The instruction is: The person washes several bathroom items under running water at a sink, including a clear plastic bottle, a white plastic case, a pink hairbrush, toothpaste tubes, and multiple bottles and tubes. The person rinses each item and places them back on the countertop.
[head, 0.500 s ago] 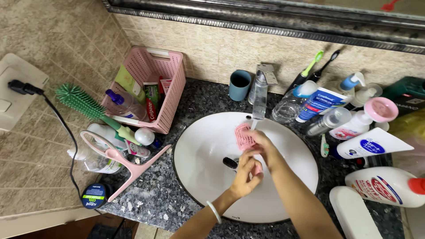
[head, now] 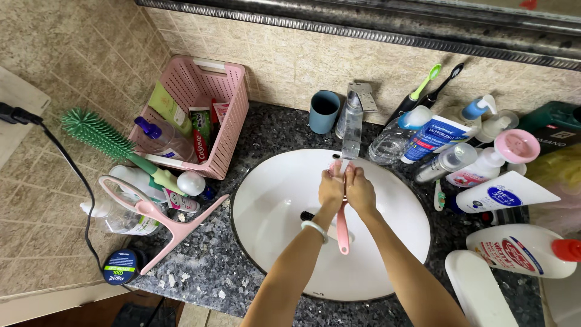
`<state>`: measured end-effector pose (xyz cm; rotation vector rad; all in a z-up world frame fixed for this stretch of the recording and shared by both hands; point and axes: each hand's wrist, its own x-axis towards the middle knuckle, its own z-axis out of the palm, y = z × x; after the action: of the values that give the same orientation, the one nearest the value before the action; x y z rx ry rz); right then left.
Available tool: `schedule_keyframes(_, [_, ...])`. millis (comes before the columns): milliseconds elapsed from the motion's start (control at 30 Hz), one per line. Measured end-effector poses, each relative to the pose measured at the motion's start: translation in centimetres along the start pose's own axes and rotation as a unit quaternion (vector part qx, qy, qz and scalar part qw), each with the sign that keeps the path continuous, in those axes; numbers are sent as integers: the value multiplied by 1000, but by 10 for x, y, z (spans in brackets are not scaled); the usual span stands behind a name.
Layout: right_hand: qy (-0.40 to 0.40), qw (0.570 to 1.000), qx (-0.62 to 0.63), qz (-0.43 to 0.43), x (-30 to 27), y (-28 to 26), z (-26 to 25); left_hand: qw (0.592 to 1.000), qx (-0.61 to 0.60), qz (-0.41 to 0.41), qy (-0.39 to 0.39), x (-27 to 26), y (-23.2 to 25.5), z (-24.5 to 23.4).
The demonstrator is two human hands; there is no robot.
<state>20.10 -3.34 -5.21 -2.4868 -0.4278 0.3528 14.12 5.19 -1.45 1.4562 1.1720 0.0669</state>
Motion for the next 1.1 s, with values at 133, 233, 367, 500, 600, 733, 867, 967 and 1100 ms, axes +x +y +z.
schedule_keyframes(133, [95, 951, 158, -248, -11, -14, -3, 1000, -22, 3, 5, 11, -10, -1])
schedule_keyframes(233, [64, 987, 115, -91, -25, -41, -9, 997, -44, 49, 41, 16, -31, 8])
schedule_keyframes(367, [-31, 997, 59, 34, -27, -54, -22, 994, -19, 95, 42, 12, -46, 7])
schedule_keyframes(500, [-49, 999, -18, 16, 7, -11, 15, 975, 5, 208, 73, -14, -48, 5])
schedule_keyframes(600, [-54, 900, 432, -31, 30, 44, 55, 991, 37, 124, 30, -16, -45, 10])
schedule_keyframes(733, [-113, 889, 443, -26, 20, 43, 43, 981, -180, -14, -69, 26, -31, 20])
schedule_keyframes(867, [-106, 929, 330, -127, -46, -5, -11, 844, -482, 30, -232, 55, -38, 30])
schedule_keyframes(967, [48, 934, 112, -335, -89, -26, -49, 760, -585, -92, -269, 52, -21, 5])
schedule_keyframes(1100, [110, 920, -174, -333, -113, -21, -79, 743, -628, -49, -225, 21, 12, -44])
